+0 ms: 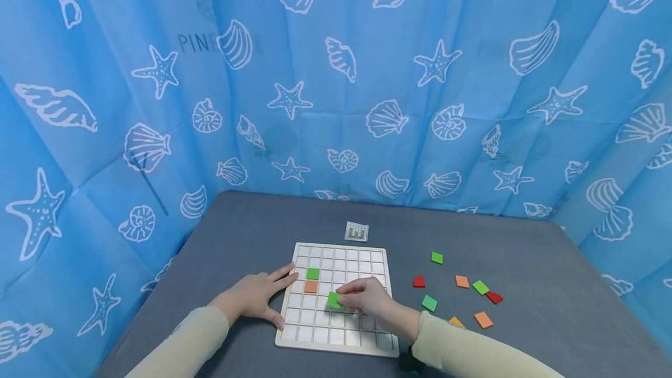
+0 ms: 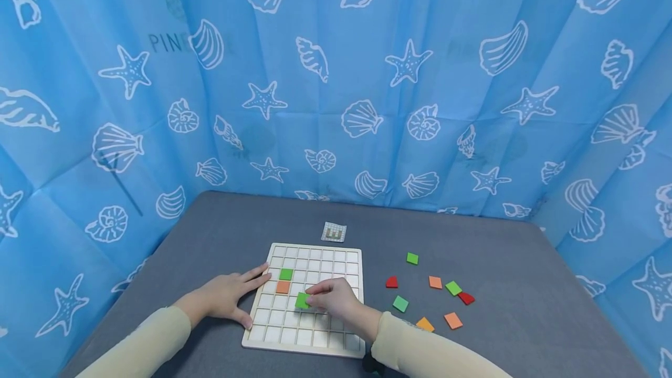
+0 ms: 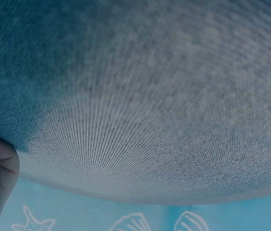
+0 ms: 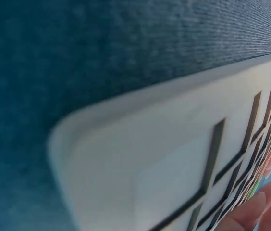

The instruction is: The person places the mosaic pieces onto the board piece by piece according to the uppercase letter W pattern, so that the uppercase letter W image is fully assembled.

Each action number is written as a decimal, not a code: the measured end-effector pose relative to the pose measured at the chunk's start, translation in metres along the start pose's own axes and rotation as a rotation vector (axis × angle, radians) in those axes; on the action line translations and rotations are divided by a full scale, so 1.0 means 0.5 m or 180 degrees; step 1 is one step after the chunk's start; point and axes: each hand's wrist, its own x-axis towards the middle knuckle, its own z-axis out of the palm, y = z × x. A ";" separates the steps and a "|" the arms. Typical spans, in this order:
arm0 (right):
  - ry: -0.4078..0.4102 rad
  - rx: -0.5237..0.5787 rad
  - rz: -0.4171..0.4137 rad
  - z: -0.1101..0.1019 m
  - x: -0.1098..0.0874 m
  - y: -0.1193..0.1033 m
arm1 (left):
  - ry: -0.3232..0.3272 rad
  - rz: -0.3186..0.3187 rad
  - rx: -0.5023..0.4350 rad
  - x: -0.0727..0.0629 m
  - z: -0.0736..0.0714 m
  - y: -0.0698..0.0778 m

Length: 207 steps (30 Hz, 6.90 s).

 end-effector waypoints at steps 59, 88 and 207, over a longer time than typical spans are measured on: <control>-0.0183 -0.0522 0.0027 0.081 0.066 -0.045 | 0.0027 -0.0061 0.0039 0.000 -0.003 0.005; -0.0235 -0.0494 -0.0146 0.066 0.059 -0.044 | -0.0001 -0.0001 -0.0011 -0.003 -0.008 0.002; -0.0282 -0.1451 -0.0318 -0.351 0.030 0.093 | 0.0052 0.0053 -0.0041 0.002 0.008 -0.008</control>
